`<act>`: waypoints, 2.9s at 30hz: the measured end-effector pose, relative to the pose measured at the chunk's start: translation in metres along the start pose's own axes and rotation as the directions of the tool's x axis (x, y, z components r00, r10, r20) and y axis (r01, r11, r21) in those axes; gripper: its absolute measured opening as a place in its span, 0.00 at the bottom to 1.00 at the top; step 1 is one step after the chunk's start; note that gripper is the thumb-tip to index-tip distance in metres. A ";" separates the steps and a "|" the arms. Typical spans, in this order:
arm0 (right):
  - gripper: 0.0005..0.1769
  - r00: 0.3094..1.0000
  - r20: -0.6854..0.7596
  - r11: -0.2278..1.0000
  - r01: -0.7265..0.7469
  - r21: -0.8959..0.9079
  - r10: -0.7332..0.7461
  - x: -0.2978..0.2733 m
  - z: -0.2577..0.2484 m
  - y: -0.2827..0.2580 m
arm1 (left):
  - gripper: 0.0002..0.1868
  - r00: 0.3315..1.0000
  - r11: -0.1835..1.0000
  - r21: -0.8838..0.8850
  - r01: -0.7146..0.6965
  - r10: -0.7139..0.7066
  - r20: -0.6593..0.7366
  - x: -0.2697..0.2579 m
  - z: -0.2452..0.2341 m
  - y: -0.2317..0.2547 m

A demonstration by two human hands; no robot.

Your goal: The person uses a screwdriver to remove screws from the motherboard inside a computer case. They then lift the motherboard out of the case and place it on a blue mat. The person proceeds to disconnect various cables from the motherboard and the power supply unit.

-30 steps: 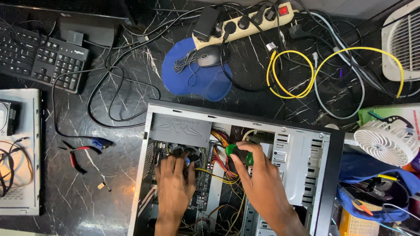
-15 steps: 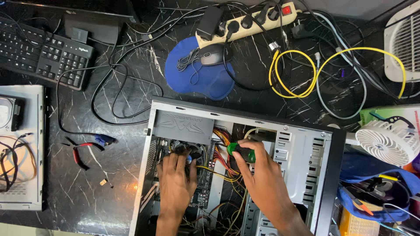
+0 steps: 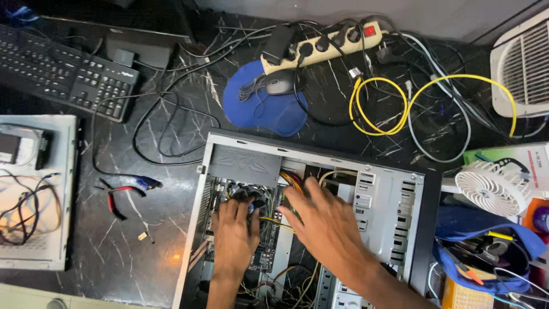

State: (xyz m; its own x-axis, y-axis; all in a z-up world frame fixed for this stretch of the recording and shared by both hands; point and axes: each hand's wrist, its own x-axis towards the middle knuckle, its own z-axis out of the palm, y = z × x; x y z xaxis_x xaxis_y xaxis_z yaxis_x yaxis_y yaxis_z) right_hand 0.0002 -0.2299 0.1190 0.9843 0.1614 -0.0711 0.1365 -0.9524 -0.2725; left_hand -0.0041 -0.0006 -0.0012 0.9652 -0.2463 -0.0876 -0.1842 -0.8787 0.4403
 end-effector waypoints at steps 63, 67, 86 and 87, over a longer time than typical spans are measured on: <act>0.28 0.992 -0.017 0.964 0.126 0.236 -0.125 0.005 0.003 0.011 | 0.30 0.986 0.966 0.221 0.135 -0.152 0.065 0.054 0.145 0.052; 0.26 0.997 -0.062 0.985 0.054 0.164 -0.044 0.008 0.010 0.012 | 0.16 0.989 0.989 0.116 0.088 -0.072 -0.132 0.061 0.153 0.041; 0.15 0.990 -0.104 0.969 0.111 0.222 -0.090 0.009 0.013 0.006 | 0.16 0.994 0.975 0.195 0.104 -0.094 -0.058 0.065 0.117 0.060; 0.14 0.991 -0.077 0.943 0.132 0.305 -0.114 0.012 0.015 0.008 | 0.16 0.993 0.974 0.199 0.109 -0.100 -0.057 0.062 0.111 0.063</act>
State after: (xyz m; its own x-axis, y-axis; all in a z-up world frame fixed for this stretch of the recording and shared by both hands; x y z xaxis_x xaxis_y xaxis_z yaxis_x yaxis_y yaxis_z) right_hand 0.0112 -0.2318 0.1010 0.9681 0.2480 0.0347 0.2244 -0.7979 -0.5594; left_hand 0.0231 -0.1171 -0.0781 0.9878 -0.1336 -0.0797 -0.1110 -0.9641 0.2411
